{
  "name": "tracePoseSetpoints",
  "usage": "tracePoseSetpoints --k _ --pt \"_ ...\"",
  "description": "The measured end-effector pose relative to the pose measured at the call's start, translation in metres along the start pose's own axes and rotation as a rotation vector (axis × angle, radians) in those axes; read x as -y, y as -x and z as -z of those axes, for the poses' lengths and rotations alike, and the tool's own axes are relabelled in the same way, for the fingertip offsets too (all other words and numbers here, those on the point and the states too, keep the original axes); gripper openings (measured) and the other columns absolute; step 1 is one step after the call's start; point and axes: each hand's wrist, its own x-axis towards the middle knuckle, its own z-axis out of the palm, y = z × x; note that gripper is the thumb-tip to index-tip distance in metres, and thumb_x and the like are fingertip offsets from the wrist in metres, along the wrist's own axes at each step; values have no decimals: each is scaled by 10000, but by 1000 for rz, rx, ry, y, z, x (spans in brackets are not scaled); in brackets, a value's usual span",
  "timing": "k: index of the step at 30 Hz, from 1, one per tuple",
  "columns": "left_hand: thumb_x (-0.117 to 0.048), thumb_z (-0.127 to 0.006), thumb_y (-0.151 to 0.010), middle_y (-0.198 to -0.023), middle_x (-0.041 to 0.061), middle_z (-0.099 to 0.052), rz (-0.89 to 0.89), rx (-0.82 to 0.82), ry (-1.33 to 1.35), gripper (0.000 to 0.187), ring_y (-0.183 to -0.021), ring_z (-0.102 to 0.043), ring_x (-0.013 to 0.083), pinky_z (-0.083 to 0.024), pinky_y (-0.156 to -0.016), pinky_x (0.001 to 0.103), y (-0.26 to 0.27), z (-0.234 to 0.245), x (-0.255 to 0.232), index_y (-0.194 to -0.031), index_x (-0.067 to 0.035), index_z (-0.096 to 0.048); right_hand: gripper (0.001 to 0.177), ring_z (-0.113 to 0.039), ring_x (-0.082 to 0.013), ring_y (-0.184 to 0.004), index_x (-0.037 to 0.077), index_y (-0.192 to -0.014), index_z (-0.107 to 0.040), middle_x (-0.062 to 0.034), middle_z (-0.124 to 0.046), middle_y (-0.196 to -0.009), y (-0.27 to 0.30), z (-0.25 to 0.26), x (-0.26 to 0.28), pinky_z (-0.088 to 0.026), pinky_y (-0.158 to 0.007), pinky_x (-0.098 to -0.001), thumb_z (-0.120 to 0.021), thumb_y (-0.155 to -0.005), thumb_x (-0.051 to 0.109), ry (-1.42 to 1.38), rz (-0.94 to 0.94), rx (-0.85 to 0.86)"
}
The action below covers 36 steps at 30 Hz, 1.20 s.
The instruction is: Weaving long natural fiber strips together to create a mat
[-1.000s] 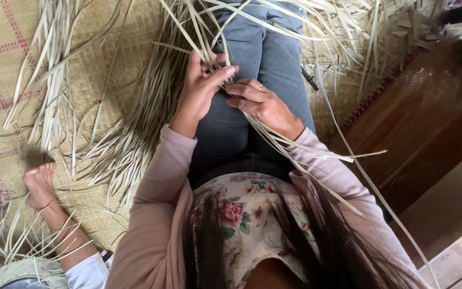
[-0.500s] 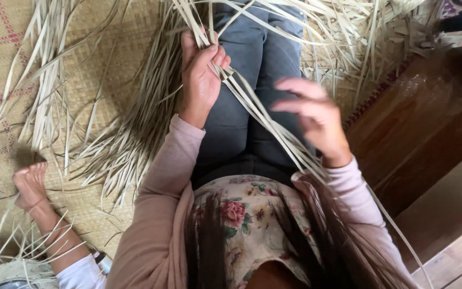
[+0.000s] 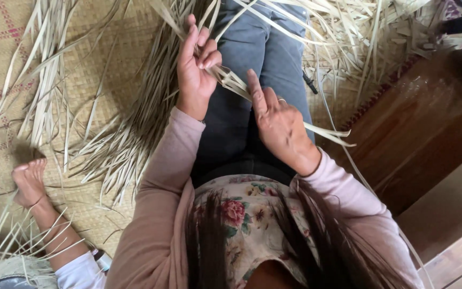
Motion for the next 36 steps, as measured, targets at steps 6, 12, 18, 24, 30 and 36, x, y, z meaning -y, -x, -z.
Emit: tracePoseSetpoints --k 6,12,18,24,30,36 --pt "-149 -595 -854 -842 6 -532 -80 -34 -223 98 -683 -500 97 -442 -747 285 -20 2 -23 -948 -134 -573 614 -496 -176 -571 -17 -1357 -186 -98 -454 -811 9 -43 -9 -450 -416 -270 -455 -809 50 302 40 87" --pt "-609 -368 -873 -1368 241 -134 -302 -443 -1765 742 -1278 -245 449 -310 -1010 576 17 8 -46 -1337 -92 -107 626 -520 -270 -544 -52 -1354 -68 -180 -448 -895 7 -52 -15 -436 -496 -385 -393 -820 -13 -104 -98 177" --pt "47 -568 -821 -805 68 -517 -357 90 -1606 269 -608 -481 116 -398 -494 190 69 -82 -14 -1064 -21 -477 603 -532 -338 -615 -70 -1341 -90 -240 -495 -958 -3 -31 -15 -427 -549 -390 -398 -825 -13 -335 2 214" --pt "54 -598 -755 -807 77 -498 -387 91 -1753 245 -645 -470 161 -402 -534 254 60 -80 -5 -970 -18 -506 547 -565 -382 -711 -108 -1289 -215 -303 -507 -1057 -14 -12 -13 -444 -596 -411 -459 -810 -8 -485 61 231" --pt "25 -621 -741 -733 43 -491 -380 58 -1788 212 -583 -451 129 -401 -491 233 54 -87 -6 -911 -28 -507 552 -545 -368 -718 -145 -1268 -198 -314 -478 -1078 -16 -14 -12 -444 -609 -402 -458 -796 -27 -483 115 221" --pt "44 -611 -658 -669 15 -495 -335 -40 -1894 202 -505 -437 133 -357 -444 250 55 -61 -1 -829 -56 -572 639 -540 -316 -603 -91 -1331 -146 -245 -477 -993 -9 -26 -9 -441 -564 -389 -380 -736 -103 -308 103 270"
